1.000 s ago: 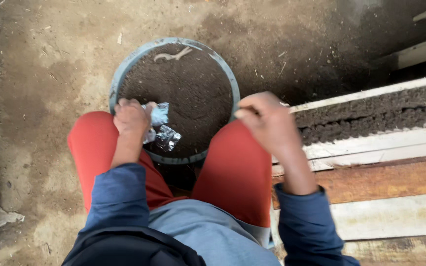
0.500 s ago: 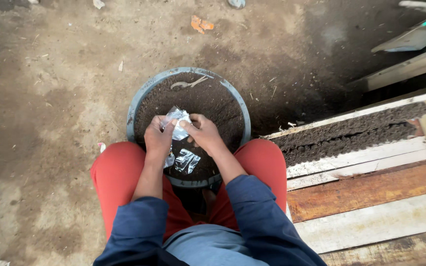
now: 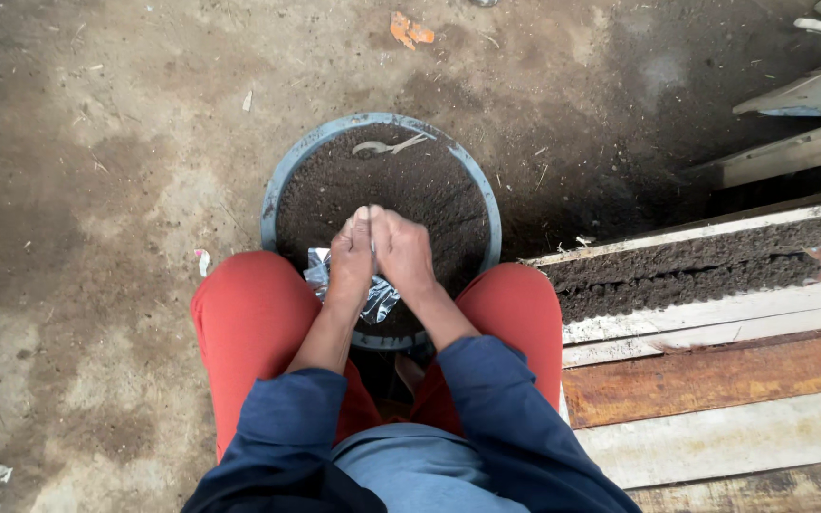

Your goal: The person scoops soil from a bucket and places it into a wooden seed tray, forming small mounds in a row. They repeatedly take handfuls of soil, shape them, and arrange them in the tray compartments.

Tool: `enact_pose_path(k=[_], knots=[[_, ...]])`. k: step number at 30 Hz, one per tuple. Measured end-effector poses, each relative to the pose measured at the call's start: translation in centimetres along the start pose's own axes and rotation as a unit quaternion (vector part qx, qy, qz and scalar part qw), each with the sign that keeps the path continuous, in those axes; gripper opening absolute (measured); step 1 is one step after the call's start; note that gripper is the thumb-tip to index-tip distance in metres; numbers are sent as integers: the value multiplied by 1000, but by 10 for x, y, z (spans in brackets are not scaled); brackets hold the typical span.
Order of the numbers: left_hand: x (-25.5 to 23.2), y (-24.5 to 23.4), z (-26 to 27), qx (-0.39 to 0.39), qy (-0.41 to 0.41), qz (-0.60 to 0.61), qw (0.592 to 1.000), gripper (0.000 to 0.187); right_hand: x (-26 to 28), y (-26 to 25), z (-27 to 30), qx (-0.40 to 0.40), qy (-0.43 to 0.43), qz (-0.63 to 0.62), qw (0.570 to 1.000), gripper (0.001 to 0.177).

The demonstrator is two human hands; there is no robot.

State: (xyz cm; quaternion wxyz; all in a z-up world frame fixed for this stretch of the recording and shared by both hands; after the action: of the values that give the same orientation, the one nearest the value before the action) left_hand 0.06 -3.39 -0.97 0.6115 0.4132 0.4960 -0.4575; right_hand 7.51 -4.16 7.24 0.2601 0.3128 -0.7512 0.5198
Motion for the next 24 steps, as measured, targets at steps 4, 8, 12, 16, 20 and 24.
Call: enact_pose_path(k=[4,8,12,16,20,24], knots=[[27,-10,-20,10,8,45,999,49,1,11,2,3,27,-3,1000,45],[51,-23,-38,43,10,-65,997,34,-11,15,8,47,-20,56,997,49],[46,-44,-73,82,-18,-471,878,59,-71,7,20,61,8,219,974,51],[53,-60,-81,45,15,-479,876,43,-31,13,55,101,7,253,962,54],[46,-55,-71,50,-4,-472,880,29,-47,39,44,243,69,330,910,65],[34,-53,-57,84,50,-555,826,22,-105,53,-9,166,70,294,939,65]])
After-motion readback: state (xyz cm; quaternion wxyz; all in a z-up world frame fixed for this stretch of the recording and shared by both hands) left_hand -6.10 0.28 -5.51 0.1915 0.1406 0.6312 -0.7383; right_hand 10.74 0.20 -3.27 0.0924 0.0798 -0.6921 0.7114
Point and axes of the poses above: each hand's wrist, its own z-axis away from the middle knuckle, its own y-axis out of the palm, x = y × z, the point moved 3 cm from there along -z, towards the middle knuckle, and after that the axes turned 3 degrees about -z, right-handed, at the moved point
